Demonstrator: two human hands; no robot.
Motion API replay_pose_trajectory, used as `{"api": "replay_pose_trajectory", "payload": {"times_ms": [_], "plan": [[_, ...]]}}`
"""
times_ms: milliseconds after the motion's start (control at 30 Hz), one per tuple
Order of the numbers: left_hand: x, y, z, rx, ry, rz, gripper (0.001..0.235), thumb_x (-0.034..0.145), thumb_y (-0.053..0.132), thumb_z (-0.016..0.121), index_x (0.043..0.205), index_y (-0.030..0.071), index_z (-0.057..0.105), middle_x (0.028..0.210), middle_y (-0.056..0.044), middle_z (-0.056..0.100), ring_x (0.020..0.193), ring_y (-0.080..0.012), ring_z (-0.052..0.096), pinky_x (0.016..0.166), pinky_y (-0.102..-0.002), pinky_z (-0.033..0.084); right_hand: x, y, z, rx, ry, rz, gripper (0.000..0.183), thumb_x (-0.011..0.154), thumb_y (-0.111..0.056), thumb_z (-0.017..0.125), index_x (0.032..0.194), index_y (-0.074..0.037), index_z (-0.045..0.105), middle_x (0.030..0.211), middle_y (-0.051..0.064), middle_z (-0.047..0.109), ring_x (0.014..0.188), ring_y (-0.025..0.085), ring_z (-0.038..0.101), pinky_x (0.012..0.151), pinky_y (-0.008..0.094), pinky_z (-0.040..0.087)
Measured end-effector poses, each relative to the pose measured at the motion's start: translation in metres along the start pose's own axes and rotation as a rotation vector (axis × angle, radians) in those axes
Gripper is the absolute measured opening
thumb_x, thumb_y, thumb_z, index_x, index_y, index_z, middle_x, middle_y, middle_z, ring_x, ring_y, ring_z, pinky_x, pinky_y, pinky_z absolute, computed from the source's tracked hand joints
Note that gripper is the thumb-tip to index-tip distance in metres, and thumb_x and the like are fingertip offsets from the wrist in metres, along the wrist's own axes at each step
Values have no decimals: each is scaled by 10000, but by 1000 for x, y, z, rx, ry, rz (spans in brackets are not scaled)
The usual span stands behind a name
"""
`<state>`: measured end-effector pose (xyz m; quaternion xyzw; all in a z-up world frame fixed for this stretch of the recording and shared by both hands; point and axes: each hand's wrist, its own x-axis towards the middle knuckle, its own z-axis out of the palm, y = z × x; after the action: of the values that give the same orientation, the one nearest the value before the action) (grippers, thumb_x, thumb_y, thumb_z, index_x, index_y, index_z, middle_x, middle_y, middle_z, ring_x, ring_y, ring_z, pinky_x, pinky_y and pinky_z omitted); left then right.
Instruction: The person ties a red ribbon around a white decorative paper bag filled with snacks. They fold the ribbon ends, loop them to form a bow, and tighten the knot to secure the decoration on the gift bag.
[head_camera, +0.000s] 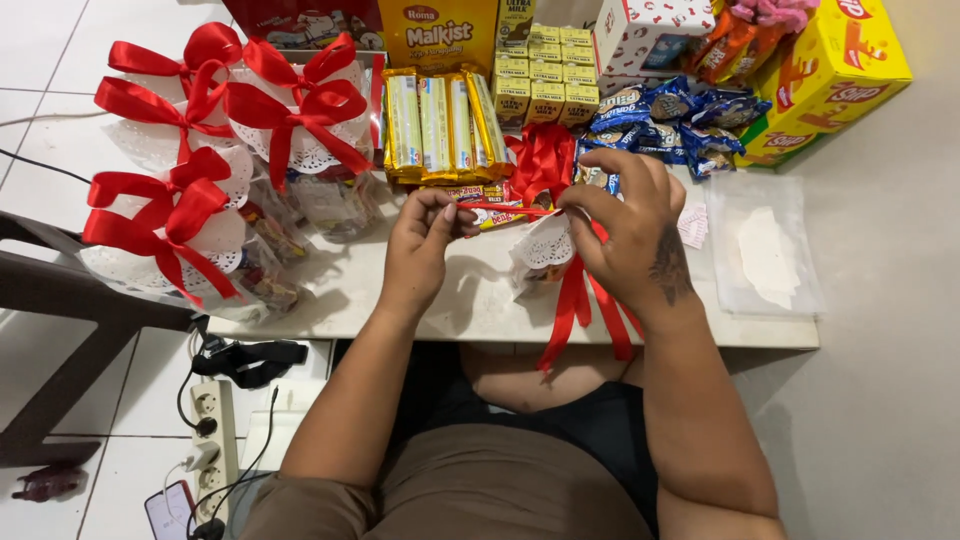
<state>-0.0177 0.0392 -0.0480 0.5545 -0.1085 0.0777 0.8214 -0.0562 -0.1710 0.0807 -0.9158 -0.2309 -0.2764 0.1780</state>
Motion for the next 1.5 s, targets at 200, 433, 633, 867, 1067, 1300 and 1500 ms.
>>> {"api": "replay_pose_trajectory", "payload": {"times_ms": [200, 433, 633, 867, 1067, 1300, 1500], "plan": [[-35, 7, 29, 561, 242, 272, 229, 914, 184, 640, 1085, 83, 527, 1030, -91, 511, 889, -215, 542, 772, -328, 537, -32, 4, 32, 130, 302, -15, 240, 920, -300, 670, 1070, -113, 666, 1060, 115, 547, 980, 332, 570, 864, 437, 448], [-57, 16, 57, 715, -109, 711, 279, 823, 32, 512, 1043, 79, 677, 969, -66, 574, 843, -252, 549, 815, -374, 479, -64, -19, 55, 286, 389, 139, 657, 758, -502, 781, 1130, 0, 577, 1046, 147, 566, 909, 310, 625, 797, 365, 550], [-55, 12, 53, 606, -211, 686, 441, 757, -26, 482, 1100, 112, 721, 948, -72, 616, 827, -257, 584, 796, -356, 518, -74, -18, 51, 279, 473, 97, 257, 920, -154, 608, 1096, 30, 648, 1059, 177, 644, 963, 337, 662, 837, 397, 540], [-16, 24, 39, 559, -16, 559, 379, 962, 222, 588, 1300, 61, 530, 1222, -148, 515, 1173, -338, 509, 933, -443, 459, -82, -1, 68, 667, 511, 416, 259, 1011, -115, 469, 1101, 20, 670, 1036, 176, 670, 1008, 281, 651, 840, 378, 536], [4, -10, 36, 112, -155, 229, 192, 952, 169, 614, 1067, 42, 702, 1055, -100, 705, 1063, -196, 639, 936, -364, 493, -79, 12, 93, 1203, 628, 722, 203, 995, -87, 481, 959, -4, 663, 783, 84, 625, 803, 139, 614, 852, 343, 564], [7, -5, 45, 98, -47, 103, 216, 960, 181, 623, 794, 56, 683, 681, -39, 622, 655, -118, 582, 677, -304, 527, -71, 30, 95, 1418, 654, 781, 261, 1005, -241, 545, 829, -64, 622, 666, 80, 604, 643, 137, 623, 688, 275, 570], [0, -10, 44, 99, -65, 39, 182, 969, 185, 606, 1099, 58, 589, 995, -78, 626, 1070, -168, 557, 1024, -397, 418, -60, 23, 85, 1442, 634, 802, 247, 989, -243, 572, 797, -92, 613, 718, 47, 645, 680, 120, 638, 734, 258, 555]]}}
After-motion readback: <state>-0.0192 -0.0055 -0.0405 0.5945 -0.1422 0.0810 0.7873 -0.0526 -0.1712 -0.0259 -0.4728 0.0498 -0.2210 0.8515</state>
